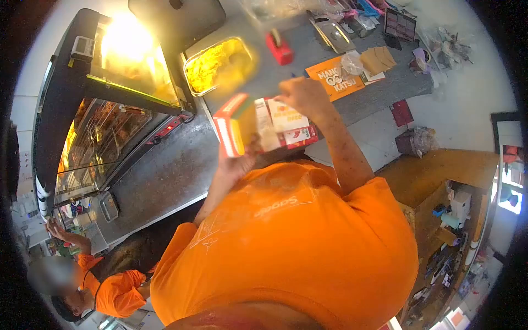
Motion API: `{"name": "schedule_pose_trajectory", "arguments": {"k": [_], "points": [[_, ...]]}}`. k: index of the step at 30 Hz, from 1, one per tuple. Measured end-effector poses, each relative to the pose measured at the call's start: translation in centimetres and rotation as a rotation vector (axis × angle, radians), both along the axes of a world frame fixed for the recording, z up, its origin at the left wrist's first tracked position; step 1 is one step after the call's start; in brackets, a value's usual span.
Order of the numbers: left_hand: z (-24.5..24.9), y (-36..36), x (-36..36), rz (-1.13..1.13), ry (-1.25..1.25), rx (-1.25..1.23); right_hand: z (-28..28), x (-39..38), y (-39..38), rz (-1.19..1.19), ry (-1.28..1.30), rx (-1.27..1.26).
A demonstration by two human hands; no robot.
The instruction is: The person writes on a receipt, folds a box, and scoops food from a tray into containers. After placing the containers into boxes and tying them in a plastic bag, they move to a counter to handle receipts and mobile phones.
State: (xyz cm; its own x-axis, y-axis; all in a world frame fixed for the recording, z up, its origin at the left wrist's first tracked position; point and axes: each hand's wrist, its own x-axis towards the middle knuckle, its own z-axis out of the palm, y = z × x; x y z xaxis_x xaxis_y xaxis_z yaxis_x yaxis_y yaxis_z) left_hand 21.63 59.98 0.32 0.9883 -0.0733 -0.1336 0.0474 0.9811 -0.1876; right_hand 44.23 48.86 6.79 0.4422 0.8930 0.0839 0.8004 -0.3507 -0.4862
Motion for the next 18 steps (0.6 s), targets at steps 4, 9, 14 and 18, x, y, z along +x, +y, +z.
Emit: {"name": "schedule_pose_trajectory", "arguments": {"k": [4, 9, 14, 18], "points": [[-3.7, 1.7, 1.5, 0.339, 0.611, 1.321, -4.8, 2.3, -2.1, 0.030, -0.098, -0.133], [-8.1, 1.7, 2.0, 0.298, 0.620, 1.675, -7.9, 2.2, -3.0, 0.309, 0.039, -0.161], [-2.8, -0.4, 4.9, 0.365, 0.967, 2.622, -4.8, 6.8, -2.6, 0.163, 0.256, -0.003], [0.9, -1.1, 9.2, 0.434, 0.761, 1.954, -0.2, 6.8, 0.1, 0.439, 0.178, 0.106]]}}
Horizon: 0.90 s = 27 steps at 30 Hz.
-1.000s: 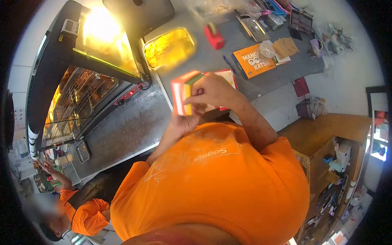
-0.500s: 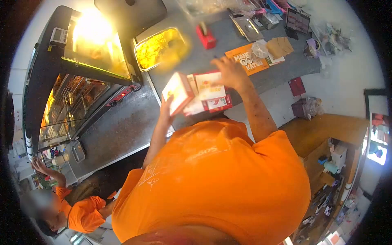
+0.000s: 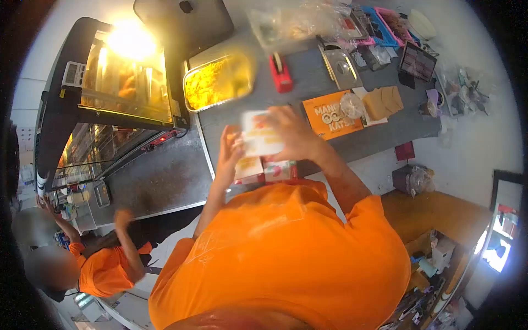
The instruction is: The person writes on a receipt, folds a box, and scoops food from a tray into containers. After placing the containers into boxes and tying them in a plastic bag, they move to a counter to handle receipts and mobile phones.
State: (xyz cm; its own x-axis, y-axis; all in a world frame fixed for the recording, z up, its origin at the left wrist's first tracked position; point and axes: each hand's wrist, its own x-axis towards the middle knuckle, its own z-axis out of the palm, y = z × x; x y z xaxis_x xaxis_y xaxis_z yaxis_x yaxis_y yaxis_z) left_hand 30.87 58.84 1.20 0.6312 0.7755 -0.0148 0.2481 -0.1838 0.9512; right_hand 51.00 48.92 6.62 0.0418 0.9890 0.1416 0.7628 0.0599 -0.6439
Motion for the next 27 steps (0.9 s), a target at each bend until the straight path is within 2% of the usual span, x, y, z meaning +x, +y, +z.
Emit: {"name": "schedule_pose_trajectory", "arguments": {"k": [1, 2, 3, 4, 5, 6, 8, 9, 10, 11, 13, 15, 16, 17, 19, 21, 22, 23, 25, 27], "points": [[1.0, -0.2, 1.0, -0.073, -0.259, -0.589, -0.8, -0.1, 0.7, 0.118, -0.006, 0.093], [0.1, 0.6, 1.3, -0.166, -0.169, -0.575, -1.6, 0.4, 1.6, 0.130, -0.006, 0.097], [0.0, 0.6, 1.6, -0.156, -0.175, -0.566, -2.5, 1.6, 3.1, 0.174, 0.167, 0.166], [0.0, 0.5, 1.6, -0.033, -0.297, -0.636, -3.4, 3.0, 4.7, 0.218, 0.339, 0.233], [0.1, 0.2, 1.5, 0.090, -0.416, -0.704, -4.6, 4.8, 6.0, -0.016, 0.486, 0.197], [0.8, 0.3, 0.9, 0.102, -0.480, -0.823, -6.1, 6.7, 7.4, -0.254, 0.632, 0.155], [0.9, 0.4, -0.8, 0.165, -0.506, -0.899, -12.4, 11.4, 10.0, -0.685, 0.426, 0.068], [0.9, 0.1, -1.5, 0.221, -0.532, -0.981, -19.3, 14.6, 11.5, -0.683, 0.468, -0.120], [1.1, -0.3, -2.0, 0.228, -0.539, -0.973, -24.1, 16.8, 12.7, -0.676, 0.504, -0.306], [1.4, -0.8, -2.4, 0.288, -0.537, -0.976, -23.5, 16.6, 12.9, -0.664, 0.501, -0.301], [1.0, -1.1, -3.4, 0.366, -0.538, -0.980, -22.3, 15.3, 12.2, -0.764, 0.997, -0.399], [-0.7, -1.1, -5.0, 0.353, -0.675, -1.148, -24.4, 15.6, 11.2, -0.736, 1.044, -0.327], [0.4, -1.5, -4.6, 0.399, -0.542, -1.078, -24.7, 15.5, 10.5, -0.670, 1.111, -0.183], [0.8, -1.5, -4.5, 0.400, -0.547, -1.075, -24.9, 15.4, 10.1, -0.601, 1.170, -0.034], [1.1, -1.7, -4.7, 0.436, -0.643, -1.053, -24.1, 14.5, 9.1, -0.623, 1.171, 0.002], [0.6, -1.7, -4.9, 0.431, -0.691, -1.062, -23.7, 13.4, 7.8, -0.631, 0.681, -0.164], [0.3, -1.6, -4.8, 0.464, -0.745, -1.106, -25.2, 13.5, 8.4, -0.605, 0.372, -0.011], [0.2, -1.3, -4.7, 0.498, -0.801, -1.146, -26.5, 14.2, 8.7, -0.596, 0.366, -0.016], [0.3, -0.5, -4.7, 0.504, -0.856, -1.200, -27.4, 14.5, 9.0, -0.779, -0.238, 0.009], [0.8, 0.0, -4.4, 0.522, -0.925, -1.218, -26.5, 13.8, 8.6, -0.736, -0.255, 0.052]]}}
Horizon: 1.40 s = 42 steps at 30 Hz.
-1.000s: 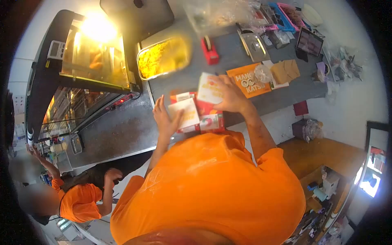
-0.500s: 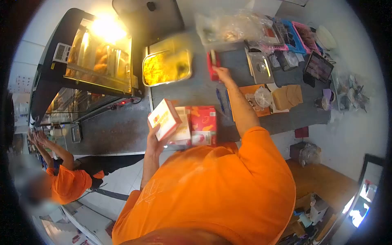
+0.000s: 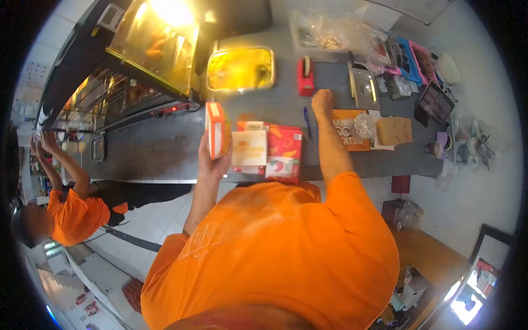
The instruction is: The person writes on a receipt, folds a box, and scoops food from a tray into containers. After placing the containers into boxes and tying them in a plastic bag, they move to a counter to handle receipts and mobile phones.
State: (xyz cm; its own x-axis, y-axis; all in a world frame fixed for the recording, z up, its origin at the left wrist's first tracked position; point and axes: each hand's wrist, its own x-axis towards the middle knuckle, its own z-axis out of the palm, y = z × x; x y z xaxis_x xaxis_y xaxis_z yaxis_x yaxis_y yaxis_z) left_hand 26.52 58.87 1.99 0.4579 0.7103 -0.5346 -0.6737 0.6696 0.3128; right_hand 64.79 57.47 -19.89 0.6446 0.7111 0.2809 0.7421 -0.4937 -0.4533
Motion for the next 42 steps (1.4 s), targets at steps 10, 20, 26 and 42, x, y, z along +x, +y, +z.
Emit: {"name": "schedule_pose_trajectory", "arguments": {"k": [10, 20, 26, 42], "points": [[2.4, 0.9, -2.2, 0.007, -0.083, 0.052, 30.0, -22.4, -4.4, 1.025, 1.305, 0.173], [1.7, 0.2, -5.1, -0.313, -0.297, -0.010, 30.8, -28.2, -4.4, 0.574, 0.318, 0.028], [-0.5, -0.2, -6.2, -0.621, -0.366, 0.151, 27.4, -24.8, -7.3, 0.625, 0.237, 0.099], [-11.1, 3.0, -1.4, -0.506, 1.062, 0.949, 11.4, -17.8, -15.3, 0.076, 1.129, 0.215]]}}
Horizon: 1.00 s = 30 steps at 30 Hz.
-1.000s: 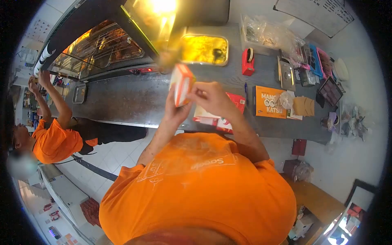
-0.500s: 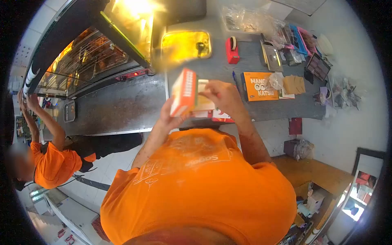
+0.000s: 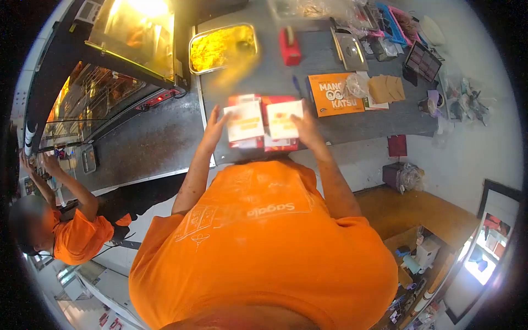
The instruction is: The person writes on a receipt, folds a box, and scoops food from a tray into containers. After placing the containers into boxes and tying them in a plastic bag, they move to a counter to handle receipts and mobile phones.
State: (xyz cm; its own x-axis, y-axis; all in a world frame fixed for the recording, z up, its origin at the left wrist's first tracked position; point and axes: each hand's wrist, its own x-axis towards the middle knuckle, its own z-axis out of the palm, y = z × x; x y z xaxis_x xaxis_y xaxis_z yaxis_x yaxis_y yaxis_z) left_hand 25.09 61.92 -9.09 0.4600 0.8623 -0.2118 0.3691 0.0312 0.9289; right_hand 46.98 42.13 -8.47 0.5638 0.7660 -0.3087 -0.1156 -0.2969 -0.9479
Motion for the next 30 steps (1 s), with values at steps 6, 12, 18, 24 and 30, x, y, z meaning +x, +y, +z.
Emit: {"name": "schedule_pose_trajectory", "arguments": {"k": [6, 12, 18, 24, 30], "points": [[0.3, -1.6, 1.0, -0.214, -0.153, -0.339, -0.7, -0.6, -0.2, 0.231, -0.374, -0.281], [-1.3, -1.1, 2.2, 0.088, -0.477, -0.593, -3.2, -1.3, -1.3, -0.146, 0.767, 0.121], [-2.9, -5.2, 0.3, -0.102, -0.655, -0.953, 0.6, -1.1, 0.5, 0.011, 0.789, 0.166], [-1.8, -6.9, 0.3, 0.070, -0.857, -1.056, -1.9, 0.2, 1.1, 0.170, 0.653, 0.059], [-8.8, -2.2, -2.9, -0.183, -0.579, -0.541, -2.9, -1.3, 0.7, 0.084, 0.619, 0.166]]}}
